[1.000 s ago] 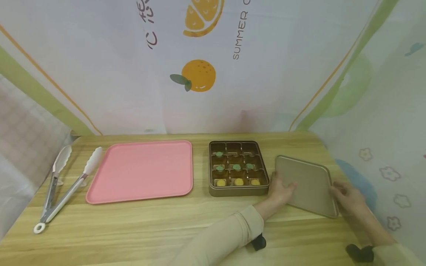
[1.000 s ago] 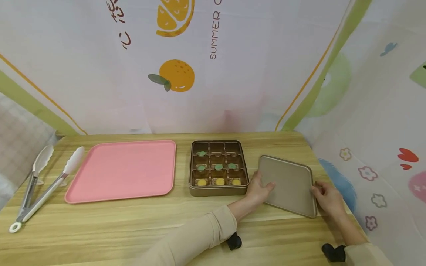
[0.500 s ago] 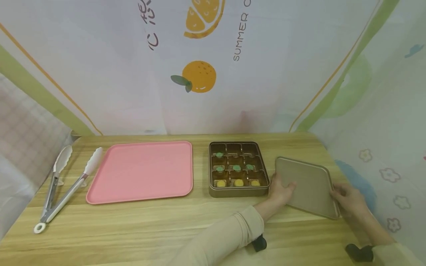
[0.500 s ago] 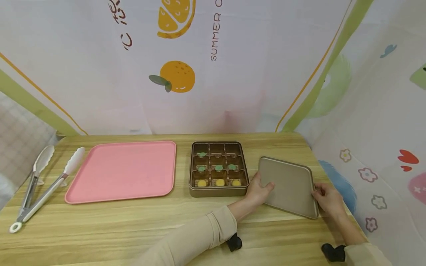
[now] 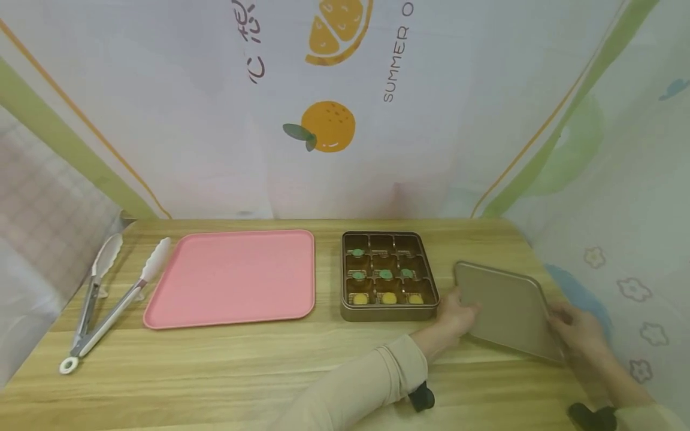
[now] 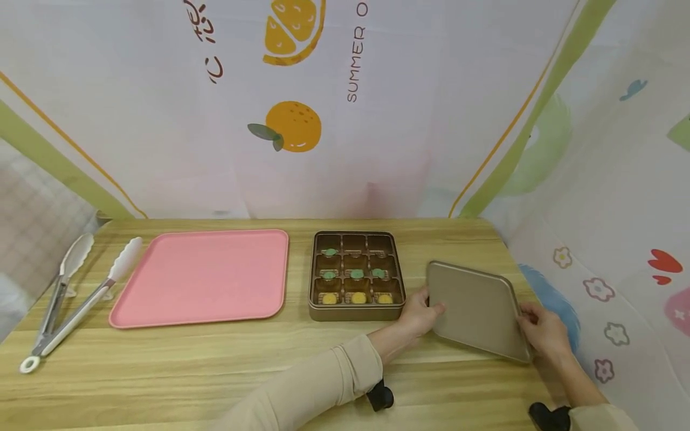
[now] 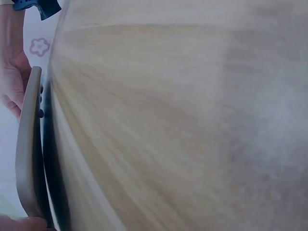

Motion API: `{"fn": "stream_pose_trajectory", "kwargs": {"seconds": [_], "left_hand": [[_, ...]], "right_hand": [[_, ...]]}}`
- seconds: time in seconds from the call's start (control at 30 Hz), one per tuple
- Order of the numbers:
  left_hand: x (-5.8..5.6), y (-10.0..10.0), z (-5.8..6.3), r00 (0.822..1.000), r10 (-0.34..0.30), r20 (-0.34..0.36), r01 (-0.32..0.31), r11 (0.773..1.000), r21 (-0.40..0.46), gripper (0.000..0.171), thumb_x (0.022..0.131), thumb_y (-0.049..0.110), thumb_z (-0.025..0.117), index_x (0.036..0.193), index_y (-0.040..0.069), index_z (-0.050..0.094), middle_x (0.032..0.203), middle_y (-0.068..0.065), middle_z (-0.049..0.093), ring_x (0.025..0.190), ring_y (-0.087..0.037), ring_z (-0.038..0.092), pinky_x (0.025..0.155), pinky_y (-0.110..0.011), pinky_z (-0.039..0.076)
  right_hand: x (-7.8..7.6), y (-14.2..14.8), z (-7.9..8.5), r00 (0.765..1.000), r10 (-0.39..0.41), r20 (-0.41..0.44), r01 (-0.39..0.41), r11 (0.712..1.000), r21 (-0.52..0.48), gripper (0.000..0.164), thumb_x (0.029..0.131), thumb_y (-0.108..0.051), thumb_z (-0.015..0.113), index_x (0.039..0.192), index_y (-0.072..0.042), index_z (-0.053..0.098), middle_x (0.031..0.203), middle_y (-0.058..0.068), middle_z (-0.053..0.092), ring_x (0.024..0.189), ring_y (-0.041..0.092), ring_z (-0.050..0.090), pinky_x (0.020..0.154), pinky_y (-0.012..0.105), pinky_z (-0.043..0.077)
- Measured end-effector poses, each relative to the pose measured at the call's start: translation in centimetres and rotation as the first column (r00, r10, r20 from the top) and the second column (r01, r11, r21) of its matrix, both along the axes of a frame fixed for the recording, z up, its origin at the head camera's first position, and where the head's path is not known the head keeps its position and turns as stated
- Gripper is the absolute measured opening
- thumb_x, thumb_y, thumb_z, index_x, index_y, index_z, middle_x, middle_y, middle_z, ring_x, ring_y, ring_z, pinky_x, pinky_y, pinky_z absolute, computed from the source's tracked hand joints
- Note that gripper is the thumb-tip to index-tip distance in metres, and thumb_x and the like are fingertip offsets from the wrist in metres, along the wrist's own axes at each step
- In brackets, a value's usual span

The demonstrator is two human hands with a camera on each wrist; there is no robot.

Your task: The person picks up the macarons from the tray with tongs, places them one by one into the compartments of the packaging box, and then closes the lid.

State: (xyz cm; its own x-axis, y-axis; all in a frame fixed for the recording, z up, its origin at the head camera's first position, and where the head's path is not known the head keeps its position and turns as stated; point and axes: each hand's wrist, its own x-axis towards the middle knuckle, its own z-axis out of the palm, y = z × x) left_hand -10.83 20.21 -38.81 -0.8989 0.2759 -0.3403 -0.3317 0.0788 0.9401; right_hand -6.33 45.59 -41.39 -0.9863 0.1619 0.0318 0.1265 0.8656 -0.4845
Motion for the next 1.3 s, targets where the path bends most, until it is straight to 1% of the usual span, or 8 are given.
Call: {"fn": "stream_pose_trajectory", "kwargs": {"seconds": [0.2,0.63,0.73,0.83,0.9,1.07,1.2,1.3], "left_hand": [[0.0,-0.3,0.9,0.999,-0.033,-0.005,0.034,0.998,0.047,0.055,0.088,0.005,0.061,0.139,0.002,0.041,0.141,-0.017,0.044,0.126,-0.034,0.045,0.104,-0.049,0.035],[-2.4,-3.1,2.1,0.997,0.048,-0.066,-0.031,0.974,0.226,0.046,0.082,-0.007,0.063,0.127,0.0,0.056,0.113,-0.007,0.063,0.108,-0.022,0.06,0.091,-0.035,0.048],[-3.1,-4.4,2.1,0.995,0.034,-0.09,-0.012,0.971,0.237,0.043,0.084,-0.005,0.063,0.126,-0.001,0.057,0.111,-0.008,0.064,0.106,-0.021,0.06,0.091,-0.034,0.048],[-3.7,-5.6,2.1,0.995,0.024,-0.098,-0.001,0.974,0.227,0.043,0.086,-0.001,0.063,0.127,-0.001,0.055,0.113,-0.008,0.063,0.107,-0.021,0.06,0.093,-0.033,0.047],[-4.0,-6.4,2.2,0.994,0.012,-0.106,0.012,0.974,0.227,0.043,0.087,0.0,0.063,0.129,-0.001,0.054,0.116,-0.01,0.062,0.108,-0.021,0.06,0.093,-0.032,0.047],[-4.6,-8.1,2.5,0.99,0.007,-0.14,0.029,0.967,0.252,0.042,0.088,0.001,0.062,0.129,-0.001,0.053,0.118,-0.013,0.062,0.107,-0.022,0.061,0.088,-0.028,0.049],[-4.9,-9.1,2.9,0.988,0.026,-0.154,0.016,0.964,0.265,0.039,0.088,0.0,0.061,0.126,-0.001,0.056,0.116,-0.013,0.062,0.105,-0.022,0.062,0.088,-0.03,0.05],[-5.0,-9.7,3.3,0.984,0.046,-0.175,0.002,0.965,0.262,0.037,0.087,-0.001,0.062,0.124,0.001,0.058,0.114,-0.012,0.063,0.104,-0.021,0.063,0.086,-0.031,0.051]], "right_hand": [[-0.1,0.6,0.6,0.998,-0.033,0.044,0.035,0.999,-0.031,0.039,0.095,-0.009,0.046,0.122,0.02,0.043,0.11,0.042,0.052,0.092,0.052,0.055,0.07,0.048,0.051],[-1.4,-2.3,4.1,0.985,-0.081,-0.151,0.077,0.996,-0.037,0.041,0.098,-0.018,0.046,0.121,0.016,0.048,0.115,0.043,0.049,0.101,0.056,0.047,0.079,0.063,0.038],[-2.1,-3.4,4.9,0.969,-0.089,-0.228,0.077,0.995,-0.059,0.037,0.096,-0.015,0.05,0.119,0.014,0.052,0.113,0.04,0.053,0.091,0.016,0.06,0.081,0.039,0.046],[-2.6,-4.6,5.5,0.95,-0.094,-0.299,0.075,0.995,-0.073,0.033,0.093,-0.011,0.054,0.117,0.013,0.056,0.108,0.037,0.057,0.079,-0.02,0.04,0.07,0.011,0.038],[-3.0,-5.3,5.8,0.946,-0.1,-0.308,0.076,0.993,-0.09,0.033,0.093,-0.01,0.055,0.117,0.013,0.057,0.109,0.037,0.058,0.076,-0.026,0.031,0.064,0.004,0.034],[-3.6,-6.4,6.3,0.969,-0.103,-0.224,0.057,0.978,-0.2,0.039,0.097,-0.014,0.049,0.124,0.015,0.05,0.115,0.038,0.054,0.069,-0.02,0.043,0.058,0.011,0.047],[-3.9,-7.1,6.7,0.976,-0.1,-0.193,0.038,0.953,-0.301,0.045,0.098,-0.017,0.048,0.127,0.017,0.045,0.093,0.004,0.067,0.069,-0.013,0.051,0.06,0.013,0.049],[-3.9,-7.6,7.1,0.968,-0.099,-0.232,0.012,0.937,-0.349,0.044,0.097,-0.017,0.05,0.125,0.016,0.047,0.084,-0.026,0.054,0.071,-0.011,0.053,0.062,0.013,0.048]]}}
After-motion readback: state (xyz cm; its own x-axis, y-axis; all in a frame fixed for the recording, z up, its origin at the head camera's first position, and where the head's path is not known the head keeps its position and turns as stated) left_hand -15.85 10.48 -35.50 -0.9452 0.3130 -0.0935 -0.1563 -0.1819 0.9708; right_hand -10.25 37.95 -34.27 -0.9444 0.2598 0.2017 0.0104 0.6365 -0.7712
